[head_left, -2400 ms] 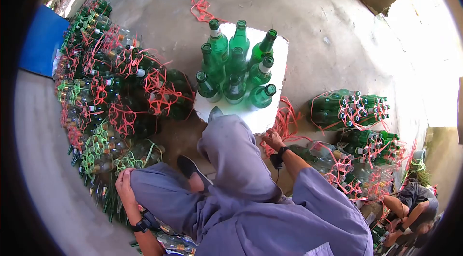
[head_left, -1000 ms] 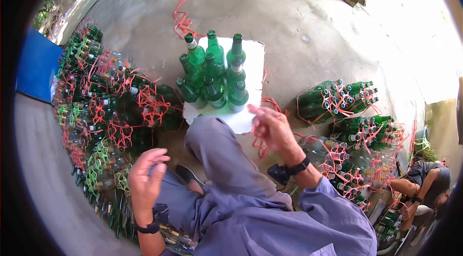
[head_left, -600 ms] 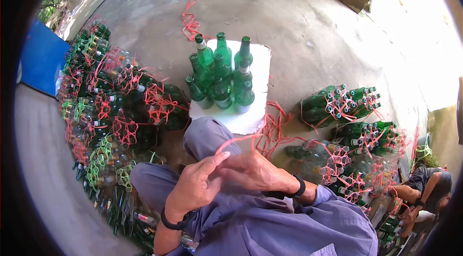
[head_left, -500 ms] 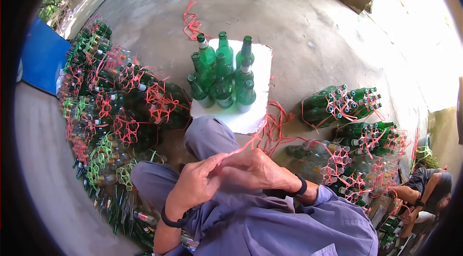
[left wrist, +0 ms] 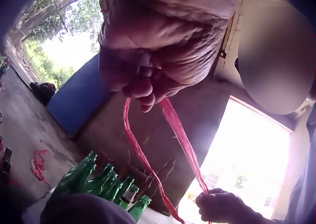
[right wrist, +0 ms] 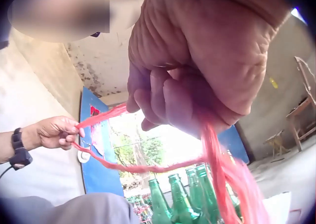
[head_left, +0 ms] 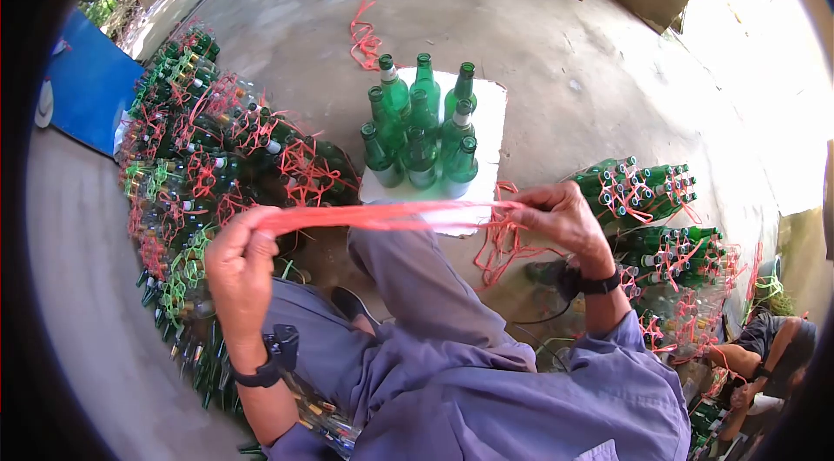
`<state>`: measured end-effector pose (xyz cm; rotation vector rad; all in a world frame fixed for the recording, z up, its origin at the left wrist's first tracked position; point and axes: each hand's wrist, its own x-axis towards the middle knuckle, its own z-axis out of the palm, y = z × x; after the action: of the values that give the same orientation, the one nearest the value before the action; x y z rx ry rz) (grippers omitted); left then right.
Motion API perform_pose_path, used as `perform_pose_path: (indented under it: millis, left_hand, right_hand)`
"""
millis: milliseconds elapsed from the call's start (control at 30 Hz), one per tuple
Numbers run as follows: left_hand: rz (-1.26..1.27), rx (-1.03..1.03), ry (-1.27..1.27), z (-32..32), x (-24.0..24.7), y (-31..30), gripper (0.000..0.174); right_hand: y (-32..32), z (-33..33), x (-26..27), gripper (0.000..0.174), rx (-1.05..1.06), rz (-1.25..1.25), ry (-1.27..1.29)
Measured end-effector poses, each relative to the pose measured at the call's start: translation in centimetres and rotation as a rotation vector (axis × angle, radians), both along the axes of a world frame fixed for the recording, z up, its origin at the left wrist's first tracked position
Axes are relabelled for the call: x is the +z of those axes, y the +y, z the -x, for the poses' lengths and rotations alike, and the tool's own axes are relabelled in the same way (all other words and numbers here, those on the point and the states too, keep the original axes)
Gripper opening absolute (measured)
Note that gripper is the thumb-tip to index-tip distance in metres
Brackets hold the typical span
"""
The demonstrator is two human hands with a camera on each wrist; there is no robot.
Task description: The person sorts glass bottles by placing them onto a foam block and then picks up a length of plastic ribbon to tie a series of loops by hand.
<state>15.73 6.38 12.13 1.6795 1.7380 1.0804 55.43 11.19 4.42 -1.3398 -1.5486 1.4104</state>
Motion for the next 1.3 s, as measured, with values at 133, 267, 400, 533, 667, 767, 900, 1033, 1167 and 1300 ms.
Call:
perform_pose_path:
  millis: [133,267,400,533,667,767,900,1033,1167,1300]
  left_hand:
    - [-0.080,0.159,-0.061,4.1,-0.2,-0.3,0.022]
    - [-0.094,0.221,-0.002,8.5,-0.5,-1.5,0.023]
    - [-0.065,0.279,0.062,13.0,-0.5,-3.7,0.025]
    - [-0.033,0.360,0.139,16.1,-0.5,-6.1,0.024]
    - [-0.021,0.405,0.156,19.1,-1.0,-8.2,0.025]
    - [0.006,0.408,0.154,19.5,-1.2,-9.2,0.026]
    - [0.005,0.473,0.115,20.8,-2.0,-9.6,0.028]
    - [-0.035,0.607,0.075,23.7,-1.4,-9.7,0.030]
    - [-0.138,0.711,0.048,25.5,-0.2,-10.4,0.030]
    - [-0.172,0.730,-0.148,28.3,-1.9,-11.2,0.030]
  right_hand:
    - [1.9,-2.1,-0.3,0.024,-0.037,0.060,0.073]
    - [3.3,-3.0,-0.3,0.028,-0.021,0.048,0.001]
    - [4.3,-2.7,-1.4,0.030,-0.034,0.004,0.028]
    - [4.9,-2.2,-1.9,0.031,-0.028,0.027,0.038]
    - [5.4,-2.1,-2.8,0.030,-0.020,0.047,0.130]
    - [5.9,-2.1,-3.6,0.029,-0.002,0.079,0.216]
    - [6.5,-2.2,-4.7,0.029,-0.005,0.123,0.273]
    - [6.6,-3.2,-3.8,0.033,-0.011,0.080,0.090]
    - [6.7,-5.1,-3.2,0.033,-0.025,-0.006,-0.102]
    - [7.2,-6.6,-3.6,0.031,-0.111,0.053,-0.105]
